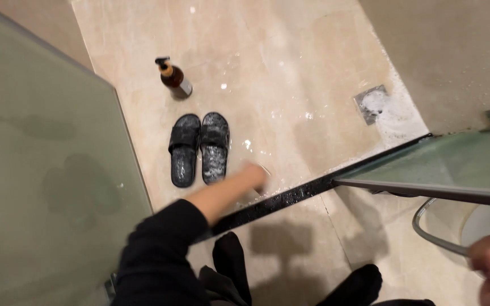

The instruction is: The person rinses a pair of black slippers using a handheld shower head in a bathroom. They hold each slipper under the water stream, turning them to rinse both the top and bottom surfaces.

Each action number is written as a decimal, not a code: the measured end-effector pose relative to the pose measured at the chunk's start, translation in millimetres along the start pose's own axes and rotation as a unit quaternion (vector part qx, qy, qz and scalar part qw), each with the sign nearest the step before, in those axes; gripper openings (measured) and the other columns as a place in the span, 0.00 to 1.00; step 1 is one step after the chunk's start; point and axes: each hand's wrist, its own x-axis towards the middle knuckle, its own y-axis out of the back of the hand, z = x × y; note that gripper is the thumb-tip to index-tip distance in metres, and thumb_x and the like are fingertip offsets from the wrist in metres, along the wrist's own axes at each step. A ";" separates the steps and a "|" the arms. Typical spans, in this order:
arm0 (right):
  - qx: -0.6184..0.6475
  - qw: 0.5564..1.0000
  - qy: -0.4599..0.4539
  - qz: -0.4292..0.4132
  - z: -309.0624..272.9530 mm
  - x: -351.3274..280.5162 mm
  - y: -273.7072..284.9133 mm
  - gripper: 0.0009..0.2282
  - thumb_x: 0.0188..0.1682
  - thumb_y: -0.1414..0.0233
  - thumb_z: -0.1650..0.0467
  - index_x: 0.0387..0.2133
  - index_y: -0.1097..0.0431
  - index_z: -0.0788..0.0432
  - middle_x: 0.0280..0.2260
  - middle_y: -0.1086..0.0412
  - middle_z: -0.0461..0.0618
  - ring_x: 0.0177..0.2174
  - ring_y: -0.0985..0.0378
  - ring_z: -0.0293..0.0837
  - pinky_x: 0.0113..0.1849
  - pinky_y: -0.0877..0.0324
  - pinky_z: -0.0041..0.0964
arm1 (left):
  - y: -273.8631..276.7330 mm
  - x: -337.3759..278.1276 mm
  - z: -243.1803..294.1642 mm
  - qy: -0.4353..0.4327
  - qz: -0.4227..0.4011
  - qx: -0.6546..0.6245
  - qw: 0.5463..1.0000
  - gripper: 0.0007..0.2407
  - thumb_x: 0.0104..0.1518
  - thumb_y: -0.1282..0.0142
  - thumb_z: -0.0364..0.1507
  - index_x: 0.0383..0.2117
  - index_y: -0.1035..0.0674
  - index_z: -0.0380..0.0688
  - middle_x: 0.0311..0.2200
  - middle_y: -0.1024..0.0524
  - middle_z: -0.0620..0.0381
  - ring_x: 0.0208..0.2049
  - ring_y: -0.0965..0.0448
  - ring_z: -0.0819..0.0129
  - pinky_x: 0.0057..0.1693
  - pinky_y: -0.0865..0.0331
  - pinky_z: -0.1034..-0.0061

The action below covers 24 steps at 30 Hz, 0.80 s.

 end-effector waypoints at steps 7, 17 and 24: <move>-0.135 0.981 -0.093 -0.105 -155.6 17.6 -83.0 0.10 0.35 0.35 0.66 0.14 0.26 0.58 0.15 0.28 0.46 0.15 0.30 0.40 0.29 0.33 0.35 | 26.2 -128.2 -150.3 0.334 0.000 -0.154 0.930 0.31 0.54 0.51 0.62 0.48 0.20 0.50 0.43 0.19 0.60 0.37 0.16 0.58 0.34 0.24 0.65; -0.022 0.960 -0.052 -0.273 -173.0 41.2 -124.3 0.16 0.39 0.38 0.68 0.06 0.37 0.54 0.08 0.40 0.38 0.10 0.38 0.33 0.16 0.40 0.31 | -47.5 -28.4 -167.8 0.335 0.348 -0.284 0.828 0.27 0.61 0.52 0.55 0.49 0.29 0.42 0.42 0.23 0.47 0.37 0.17 0.50 0.37 0.26 0.59; -0.072 0.963 -0.089 -0.243 -187.7 52.5 -122.9 0.20 0.43 0.40 0.70 0.08 0.45 0.57 0.12 0.49 0.40 0.16 0.48 0.36 0.22 0.45 0.31 | -8.8 -54.3 -168.0 0.178 0.344 -0.352 0.852 0.23 0.63 0.57 0.48 0.62 0.33 0.57 0.53 0.26 0.51 0.50 0.24 0.46 0.46 0.29 0.51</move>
